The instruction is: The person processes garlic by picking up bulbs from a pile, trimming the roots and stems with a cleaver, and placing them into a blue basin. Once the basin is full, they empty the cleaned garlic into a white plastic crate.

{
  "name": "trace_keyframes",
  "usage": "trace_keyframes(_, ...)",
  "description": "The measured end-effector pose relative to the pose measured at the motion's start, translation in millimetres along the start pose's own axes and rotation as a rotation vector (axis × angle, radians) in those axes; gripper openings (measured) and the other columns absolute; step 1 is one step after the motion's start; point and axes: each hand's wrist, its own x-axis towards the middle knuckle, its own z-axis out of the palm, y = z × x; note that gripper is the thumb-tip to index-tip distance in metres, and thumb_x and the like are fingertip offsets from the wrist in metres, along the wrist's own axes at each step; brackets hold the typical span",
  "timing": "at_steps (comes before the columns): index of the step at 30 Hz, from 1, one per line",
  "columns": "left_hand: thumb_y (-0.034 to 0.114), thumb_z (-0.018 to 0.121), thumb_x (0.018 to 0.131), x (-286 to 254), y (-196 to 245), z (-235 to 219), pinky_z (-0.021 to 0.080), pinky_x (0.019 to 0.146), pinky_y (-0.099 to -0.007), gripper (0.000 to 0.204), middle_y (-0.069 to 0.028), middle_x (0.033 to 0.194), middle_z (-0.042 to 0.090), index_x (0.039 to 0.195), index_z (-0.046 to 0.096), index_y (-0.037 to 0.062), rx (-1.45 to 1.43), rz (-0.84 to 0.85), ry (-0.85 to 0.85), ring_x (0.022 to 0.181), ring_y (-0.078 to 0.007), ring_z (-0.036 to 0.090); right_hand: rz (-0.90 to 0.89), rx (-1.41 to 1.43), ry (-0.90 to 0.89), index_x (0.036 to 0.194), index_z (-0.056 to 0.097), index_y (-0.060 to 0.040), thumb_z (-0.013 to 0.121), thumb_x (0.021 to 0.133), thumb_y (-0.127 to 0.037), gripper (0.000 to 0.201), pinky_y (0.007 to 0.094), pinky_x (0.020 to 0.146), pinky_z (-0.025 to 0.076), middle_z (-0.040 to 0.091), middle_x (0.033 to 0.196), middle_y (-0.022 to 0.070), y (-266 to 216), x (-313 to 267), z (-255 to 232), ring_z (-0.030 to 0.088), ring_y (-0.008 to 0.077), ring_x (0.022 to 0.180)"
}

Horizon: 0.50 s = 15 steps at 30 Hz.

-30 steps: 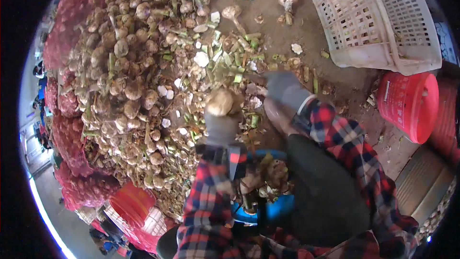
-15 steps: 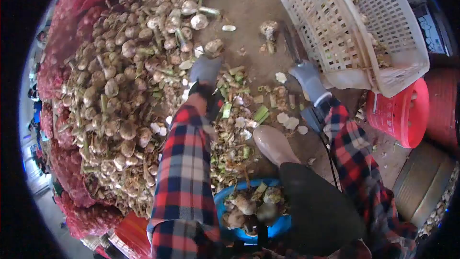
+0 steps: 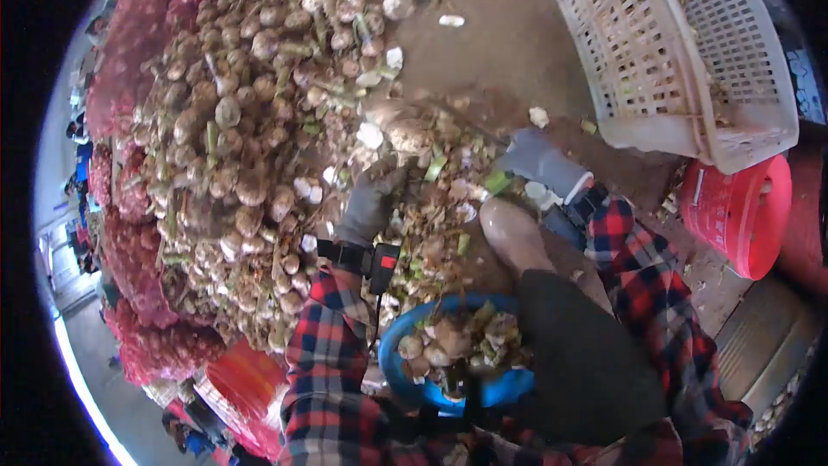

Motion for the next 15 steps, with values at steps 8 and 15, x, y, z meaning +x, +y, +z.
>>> trace_keyframes(8,0.013,0.066,0.061,-25.2,-25.8,-3.5,0.044,0.059,-0.0242,0.032,-0.0064,0.070,0.058,0.086,0.053,-0.0018,0.620,0.051,0.185,0.063,-0.0144,0.055,-0.023,-0.094,-0.115,0.102,0.049,-0.0070,0.047,0.067,-0.030,0.042,0.0354,0.082,0.039,0.052,0.101,0.0152,-57.6,-45.9,49.2,0.049,0.0292,0.096)
trace_keyframes(15,0.027,0.051,0.074,-22.4,-66.6,-46.7,0.033,0.086,-0.0341,0.033,-0.0070,0.102,0.053,0.102,0.052,0.0097,1.221,0.156,0.018,0.096,-0.0233,0.047,-0.470,-0.157,0.316,0.084,0.054,-0.0133,0.049,0.066,-0.022,0.021,0.0381,0.059,0.044,0.058,0.075,0.0087,-69.9,-63.2,50.6,0.057,0.0267,0.068)
